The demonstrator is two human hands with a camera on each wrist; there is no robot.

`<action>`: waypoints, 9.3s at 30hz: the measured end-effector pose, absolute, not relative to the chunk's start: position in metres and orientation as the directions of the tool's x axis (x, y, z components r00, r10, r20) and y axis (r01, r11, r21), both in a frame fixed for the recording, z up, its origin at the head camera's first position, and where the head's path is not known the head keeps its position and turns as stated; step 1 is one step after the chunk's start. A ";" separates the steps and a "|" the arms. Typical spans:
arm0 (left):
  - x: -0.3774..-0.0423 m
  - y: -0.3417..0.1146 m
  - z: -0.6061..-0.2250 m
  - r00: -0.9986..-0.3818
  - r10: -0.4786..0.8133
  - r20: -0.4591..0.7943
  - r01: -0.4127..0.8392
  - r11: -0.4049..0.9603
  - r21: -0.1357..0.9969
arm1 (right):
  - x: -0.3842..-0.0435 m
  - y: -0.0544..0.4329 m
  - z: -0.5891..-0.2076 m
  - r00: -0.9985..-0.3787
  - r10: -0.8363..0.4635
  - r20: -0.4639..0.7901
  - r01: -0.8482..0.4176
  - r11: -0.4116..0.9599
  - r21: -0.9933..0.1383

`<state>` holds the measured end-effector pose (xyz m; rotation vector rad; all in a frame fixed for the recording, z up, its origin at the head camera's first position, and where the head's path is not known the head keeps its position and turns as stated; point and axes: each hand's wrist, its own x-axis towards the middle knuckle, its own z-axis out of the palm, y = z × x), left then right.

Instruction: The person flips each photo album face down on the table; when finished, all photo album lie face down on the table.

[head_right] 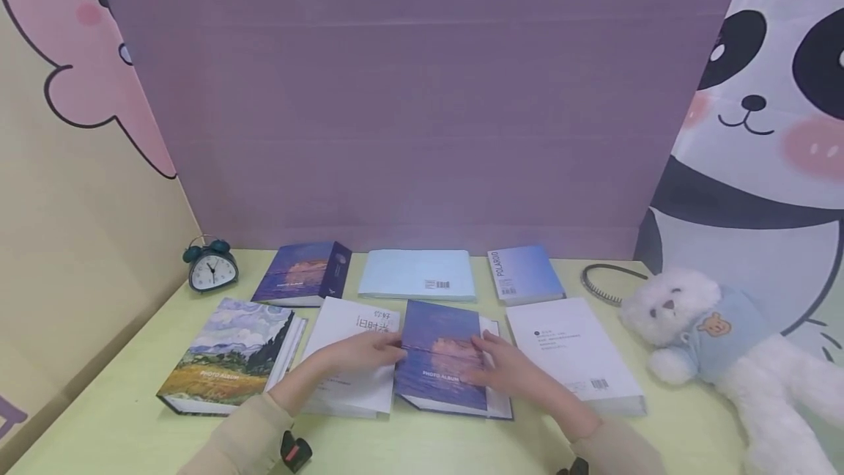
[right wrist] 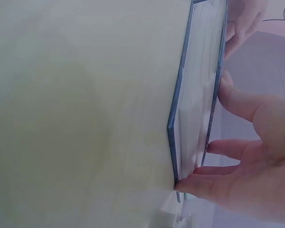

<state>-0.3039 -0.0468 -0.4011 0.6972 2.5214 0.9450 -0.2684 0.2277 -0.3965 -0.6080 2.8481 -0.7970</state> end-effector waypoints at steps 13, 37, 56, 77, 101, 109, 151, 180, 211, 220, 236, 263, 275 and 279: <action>-0.314 -0.048 -0.407 -0.865 0.496 -0.079 0.244 0.553 0.797 | -0.274 0.222 -0.396 -0.922 -0.387 -0.027 -0.293 0.741 -0.604; -0.305 -0.052 -0.399 -0.823 0.548 -0.150 -0.160 0.030 0.987 | -0.282 0.204 -0.394 -0.927 -0.374 0.037 -0.326 0.751 -0.575; -0.304 -0.056 -0.395 -0.839 0.533 -0.112 -0.152 -0.032 0.988 | -0.280 0.184 -0.383 -0.928 -0.304 0.214 -0.369 0.687 -0.626; -0.297 -0.048 -0.383 -0.886 0.453 0.094 0.070 -0.068 0.995 | -0.266 0.168 -0.360 -0.941 -0.316 0.121 -0.284 0.542 -0.791; -0.295 -0.036 -0.382 -0.895 0.424 0.137 0.123 -0.059 0.991 | -0.260 0.174 -0.350 -0.948 -0.318 0.017 -0.115 0.292 -0.949; -0.292 -0.032 -0.382 -0.892 0.441 0.100 0.097 -0.031 0.995 | -0.260 0.182 -0.354 -0.928 -0.371 0.032 -0.137 0.259 -0.956; -0.288 -0.010 -0.385 -0.778 0.628 -0.014 0.341 0.441 0.830 | -0.256 0.224 -0.366 -0.987 -0.149 -0.064 -0.002 0.403 -0.915; -0.285 -0.013 -0.392 -0.701 0.684 -0.201 0.337 0.566 0.752 | -0.268 0.244 -0.386 -0.982 -0.171 -0.084 -0.078 0.765 -0.639; -0.290 -0.018 -0.393 -0.714 0.673 -0.194 0.348 0.581 0.736 | -0.269 0.241 -0.397 -0.961 -0.272 -0.057 -0.183 0.773 -0.607; -0.291 -0.019 -0.390 -0.703 0.682 -0.201 0.352 0.580 0.735 | -0.273 0.243 -0.394 -0.951 -0.300 -0.072 -0.187 0.746 -0.639; -0.288 -0.023 -0.394 -0.728 0.644 -0.233 0.341 0.635 0.693 | -0.278 0.235 -0.401 -0.939 -0.342 -0.019 -0.273 0.780 -0.563; -0.285 -0.063 -0.388 -0.819 0.572 -0.035 0.363 0.565 0.741 | -0.285 0.202 -0.392 -0.820 -0.507 0.266 -0.551 0.571 -0.609; -0.278 -0.108 -0.389 -0.883 0.460 0.095 0.370 0.555 0.745 | -0.282 0.159 -0.395 -0.762 -0.625 0.170 -0.569 0.521 -0.636; -0.277 -0.118 -0.388 -0.913 0.394 0.101 0.338 0.598 0.727 | -0.283 0.149 -0.399 -0.749 -0.650 0.127 -0.576 0.545 -0.610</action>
